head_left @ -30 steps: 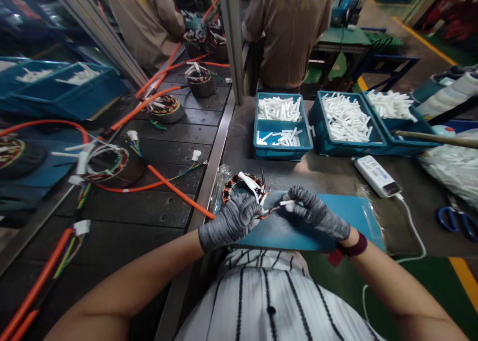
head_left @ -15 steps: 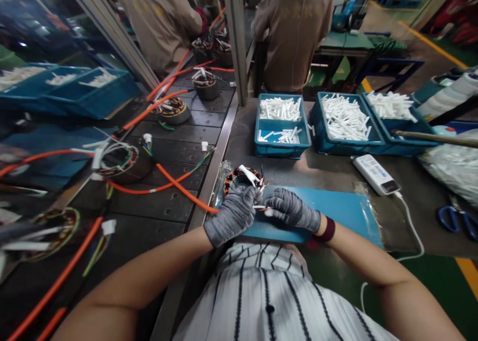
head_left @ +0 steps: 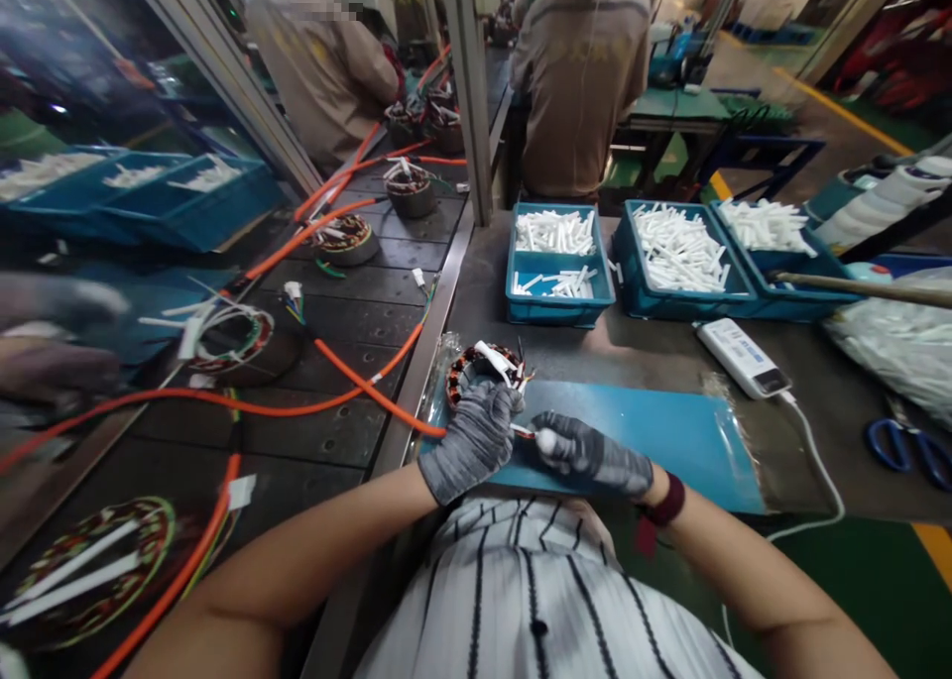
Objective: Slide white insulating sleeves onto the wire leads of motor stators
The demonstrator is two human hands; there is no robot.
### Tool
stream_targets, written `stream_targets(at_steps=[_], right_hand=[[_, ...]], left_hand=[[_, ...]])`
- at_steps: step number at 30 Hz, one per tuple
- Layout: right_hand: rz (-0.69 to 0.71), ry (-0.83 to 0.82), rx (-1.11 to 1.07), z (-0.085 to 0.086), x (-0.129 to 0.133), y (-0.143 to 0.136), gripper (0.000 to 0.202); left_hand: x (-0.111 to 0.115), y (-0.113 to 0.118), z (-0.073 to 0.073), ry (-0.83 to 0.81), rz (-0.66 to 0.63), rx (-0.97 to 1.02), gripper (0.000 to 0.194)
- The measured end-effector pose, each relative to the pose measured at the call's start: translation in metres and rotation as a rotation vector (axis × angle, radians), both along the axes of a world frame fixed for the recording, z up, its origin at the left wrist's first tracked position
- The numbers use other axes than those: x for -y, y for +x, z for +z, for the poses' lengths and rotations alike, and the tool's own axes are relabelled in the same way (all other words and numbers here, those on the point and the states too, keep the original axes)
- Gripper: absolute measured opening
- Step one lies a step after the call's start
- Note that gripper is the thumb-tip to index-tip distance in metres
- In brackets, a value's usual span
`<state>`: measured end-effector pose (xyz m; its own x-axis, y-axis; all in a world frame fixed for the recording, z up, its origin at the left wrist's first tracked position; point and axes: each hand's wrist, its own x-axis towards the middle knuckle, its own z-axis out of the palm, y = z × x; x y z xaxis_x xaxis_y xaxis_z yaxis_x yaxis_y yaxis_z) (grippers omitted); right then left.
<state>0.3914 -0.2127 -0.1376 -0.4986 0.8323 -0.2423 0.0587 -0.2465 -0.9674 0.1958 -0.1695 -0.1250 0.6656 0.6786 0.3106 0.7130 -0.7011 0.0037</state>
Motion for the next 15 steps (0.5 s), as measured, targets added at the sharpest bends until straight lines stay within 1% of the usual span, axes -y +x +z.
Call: stream_targets(at_steps=[1, 2, 3, 4, 6, 8, 9, 10, 12, 14, 15], right_hand=[[-0.077, 0.153, 0.132, 0.002, 0.003, 0.002, 0.037], [-0.125, 0.277, 0.234, 0.004, 0.004, 0.003, 0.035], [-0.137, 0.356, 0.285, 0.006, 0.005, 0.0, 0.034], [-0.121, 0.394, 0.285, 0.008, 0.005, -0.004, 0.036], [-0.039, 0.406, 0.188, 0.012, 0.002, -0.016, 0.04], [0.025, 0.414, 0.11, 0.02, -0.005, -0.024, 0.043], [0.053, 0.436, 0.123, 0.026, -0.012, -0.023, 0.043], [0.07, 0.473, 0.18, 0.032, -0.023, -0.018, 0.041], [0.052, 0.581, 0.412, 0.047, -0.055, 0.001, 0.038], [-0.147, 0.744, 0.754, 0.061, -0.098, 0.026, 0.038], [-0.202, 0.822, 0.918, 0.066, -0.122, 0.037, 0.037]], left_hand=[[0.0, 0.0, 0.0, 0.006, -0.007, 0.012, 0.025], [0.0, 0.001, 0.0, 0.005, -0.017, 0.027, 0.025], [0.0, 0.001, 0.0, 0.005, -0.023, 0.046, 0.025], [0.001, 0.002, -0.001, 0.014, -0.024, 0.071, 0.025], [0.001, 0.001, -0.003, 0.041, -0.012, 0.129, 0.024], [0.002, 0.0, -0.006, 0.039, -0.003, 0.171, 0.022], [0.002, -0.001, -0.007, 0.034, -0.009, 0.182, 0.02], [0.001, -0.002, -0.008, 0.031, -0.022, 0.183, 0.018], [0.001, -0.004, -0.009, 0.028, -0.044, 0.161, 0.016], [-0.001, -0.006, -0.01, 0.005, -0.052, 0.128, 0.015], [-0.001, -0.007, -0.011, -0.022, -0.06, 0.112, 0.013]])
